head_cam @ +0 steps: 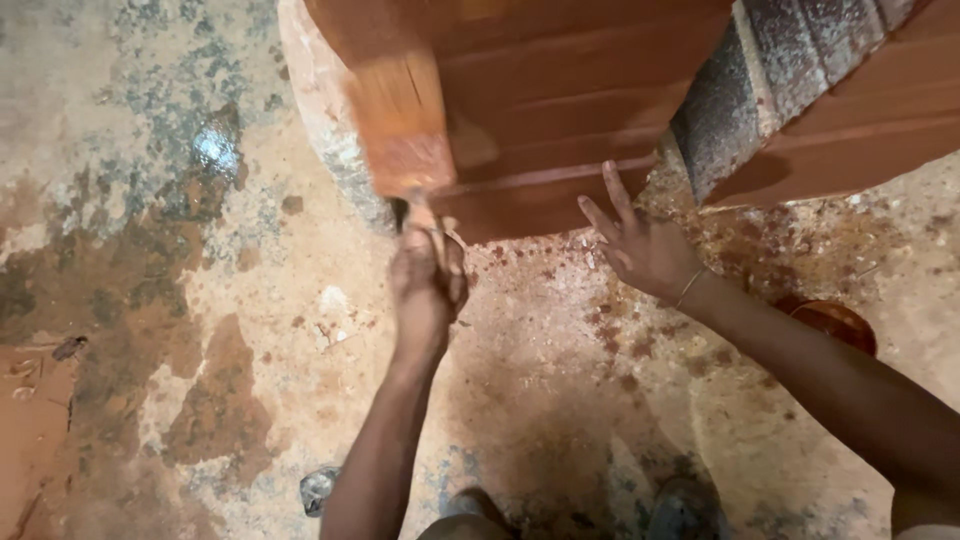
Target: The person applies reddish-brown paint to a wooden stair tread using a paintbrush. They repeatedly dip the brush into a small container and stroke the surface, focusing on the lower edge and side of the tread.
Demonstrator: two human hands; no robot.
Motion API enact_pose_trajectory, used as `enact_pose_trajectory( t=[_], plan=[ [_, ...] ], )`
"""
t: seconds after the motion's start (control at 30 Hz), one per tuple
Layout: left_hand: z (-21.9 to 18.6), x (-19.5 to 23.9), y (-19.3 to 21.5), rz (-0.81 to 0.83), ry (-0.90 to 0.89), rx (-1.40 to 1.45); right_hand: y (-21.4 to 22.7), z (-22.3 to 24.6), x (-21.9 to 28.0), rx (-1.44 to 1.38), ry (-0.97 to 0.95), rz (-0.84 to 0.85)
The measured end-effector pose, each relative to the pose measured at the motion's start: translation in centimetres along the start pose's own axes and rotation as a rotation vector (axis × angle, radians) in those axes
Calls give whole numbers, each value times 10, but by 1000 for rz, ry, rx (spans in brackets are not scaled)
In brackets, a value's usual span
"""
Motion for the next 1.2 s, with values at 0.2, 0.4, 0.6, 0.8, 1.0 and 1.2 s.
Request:
enact_pose_trajectory(
  t=[0.2, 0.4, 0.6, 0.8, 1.0, 1.2],
  plan=[
    [166, 18, 28, -92, 364, -45, 1, -3, -1, -40, -15, 22],
    [206, 39, 43, -90, 646, -21, -4, -4, -2, 16, -61, 126],
    [84, 11, 1, 94, 520, -36, -8, 0, -2, -52, -67, 148],
    [-48, 33, -58, 334, 217, -61, -6, -4, -3, -35, -54, 139],
    [-66, 19, -97, 299, -369, -98, -1, -2, -2, -5, -26, 75],
    [54, -34, -116, 271, -167, -233, 7, -24, 12, 45, -8, -153]
  ],
)
Point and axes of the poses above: each hand's wrist, its own x-axis away from the middle knuckle, its own y-axis out of the back of the hand, z = x × y, the point moved 2 cm from there along -x, towards the middle knuckle, and after that the axes turned 4 degrees about -x, right-handed, at the moved point
